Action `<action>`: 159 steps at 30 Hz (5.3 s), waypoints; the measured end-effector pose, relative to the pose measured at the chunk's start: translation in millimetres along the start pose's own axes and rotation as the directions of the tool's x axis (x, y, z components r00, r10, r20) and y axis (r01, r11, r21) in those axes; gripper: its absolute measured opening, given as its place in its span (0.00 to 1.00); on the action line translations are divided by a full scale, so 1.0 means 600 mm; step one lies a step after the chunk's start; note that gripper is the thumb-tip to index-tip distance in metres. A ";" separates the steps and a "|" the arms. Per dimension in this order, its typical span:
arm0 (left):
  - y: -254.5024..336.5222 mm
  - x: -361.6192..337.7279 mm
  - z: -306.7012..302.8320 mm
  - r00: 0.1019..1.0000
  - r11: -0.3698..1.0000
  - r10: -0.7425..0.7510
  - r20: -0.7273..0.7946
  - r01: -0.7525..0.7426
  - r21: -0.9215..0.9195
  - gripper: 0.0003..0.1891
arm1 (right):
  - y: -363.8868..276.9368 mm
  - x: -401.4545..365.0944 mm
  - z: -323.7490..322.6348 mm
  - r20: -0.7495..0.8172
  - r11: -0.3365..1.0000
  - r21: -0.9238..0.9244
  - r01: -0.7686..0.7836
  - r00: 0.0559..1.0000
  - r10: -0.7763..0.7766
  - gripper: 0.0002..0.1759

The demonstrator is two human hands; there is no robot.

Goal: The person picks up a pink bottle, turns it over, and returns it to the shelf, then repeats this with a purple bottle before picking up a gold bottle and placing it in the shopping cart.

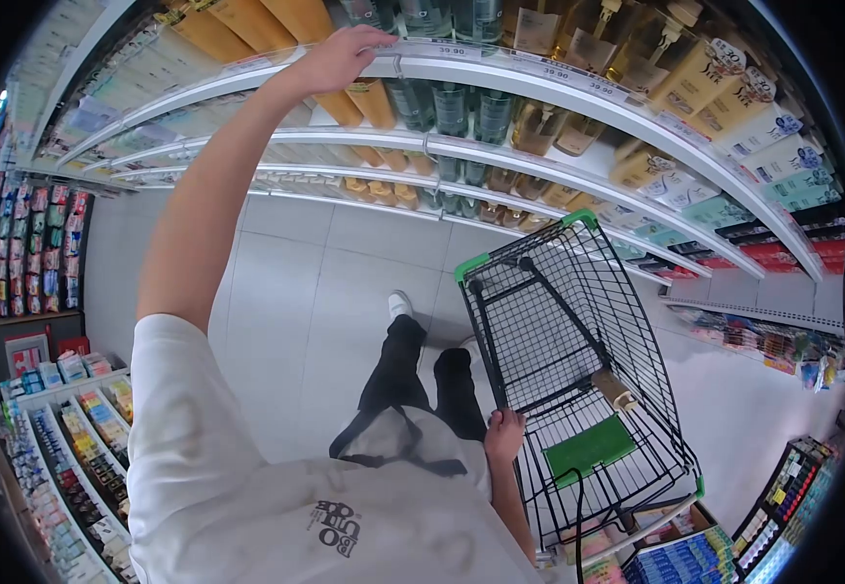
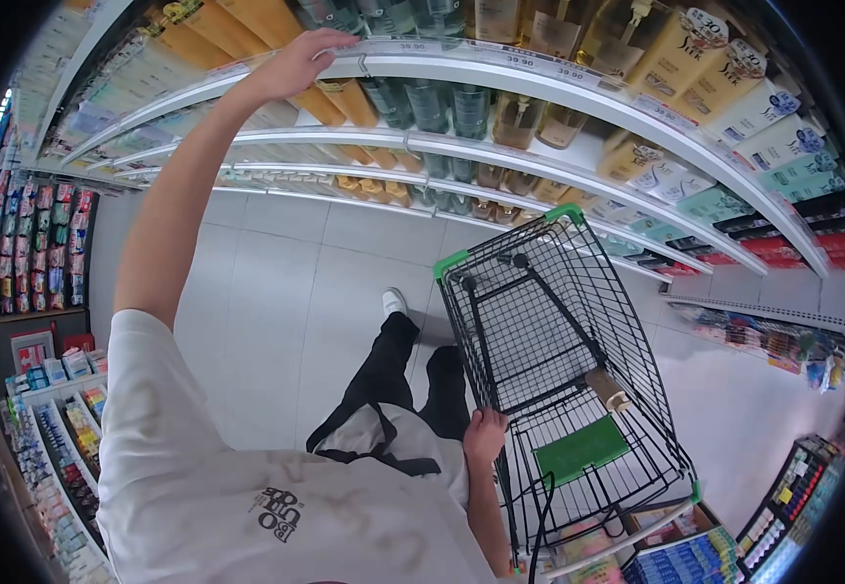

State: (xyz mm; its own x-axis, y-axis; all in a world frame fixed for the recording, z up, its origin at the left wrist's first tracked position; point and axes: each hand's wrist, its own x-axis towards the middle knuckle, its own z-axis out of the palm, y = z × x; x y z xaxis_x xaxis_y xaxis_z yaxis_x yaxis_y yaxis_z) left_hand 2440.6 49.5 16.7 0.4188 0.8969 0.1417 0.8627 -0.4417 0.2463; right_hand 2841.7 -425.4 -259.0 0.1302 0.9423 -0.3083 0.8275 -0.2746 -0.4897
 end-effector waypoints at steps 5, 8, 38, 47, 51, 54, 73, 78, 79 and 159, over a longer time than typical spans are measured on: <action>0.009 -0.007 -0.005 0.997 0.996 -0.070 0.045 0.072 -0.050 0.18 | -0.002 -0.001 0.007 -0.040 1.000 0.009 0.013 0.999 -0.013 0.15; 0.006 -0.011 -0.004 1.000 0.999 0.012 -0.006 -0.012 0.032 0.20 | -0.021 0.001 -0.004 -0.018 0.998 -0.055 -0.029 0.999 0.028 0.14; 0.008 -0.026 -0.024 0.972 0.968 0.232 -0.033 -0.227 0.109 0.27 | -0.025 -0.004 0.009 -0.184 0.958 -0.266 -0.106 0.981 0.058 0.08; 0.021 -0.032 -0.025 0.964 0.961 0.266 -0.029 -0.262 0.086 0.28 | -0.047 -0.012 -0.005 -0.221 0.957 -0.233 -0.173 0.968 0.120 0.09; 0.043 -0.034 -0.026 0.982 0.983 0.181 -0.058 -0.181 0.005 0.26 | -0.033 -0.014 0.005 -0.249 0.964 -0.193 -0.181 0.960 0.130 0.10; 0.073 -0.046 -0.013 0.909 0.956 0.293 -0.297 -0.279 0.091 0.25 | -0.032 -0.019 -0.007 -0.243 0.973 -0.127 -0.192 0.957 0.157 0.11; 0.535 -0.310 0.589 0.903 0.885 0.259 0.342 -0.081 -0.458 0.04 | 0.447 0.142 -0.126 -0.329 0.746 0.377 -0.549 0.673 0.662 0.18; 0.553 -0.304 0.592 0.926 0.893 0.253 0.278 -0.114 -0.435 0.03 | 0.608 0.253 -0.183 -0.216 0.626 0.409 -0.665 0.595 0.774 0.34; 0.555 -0.304 0.591 0.925 0.893 0.265 0.271 -0.130 -0.431 0.02 | 0.660 0.262 -0.159 -0.203 0.647 0.414 -0.640 0.628 0.751 0.37; 0.395 -0.391 0.091 0.771 -0.612 0.537 0.341 0.635 -0.472 0.54 | -0.057 0.173 0.007 0.014 0.980 -0.107 -0.170 0.985 0.173 0.17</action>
State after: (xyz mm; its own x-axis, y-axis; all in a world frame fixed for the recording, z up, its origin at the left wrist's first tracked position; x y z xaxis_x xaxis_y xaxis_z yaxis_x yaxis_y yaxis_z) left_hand 2562.4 -264.4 -10.4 0.8831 0.4612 -0.0858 -0.3958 0.8307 0.3916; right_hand 2824.7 -319.2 -277.5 0.2636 0.8780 -0.3996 0.8469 -0.4090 -0.3400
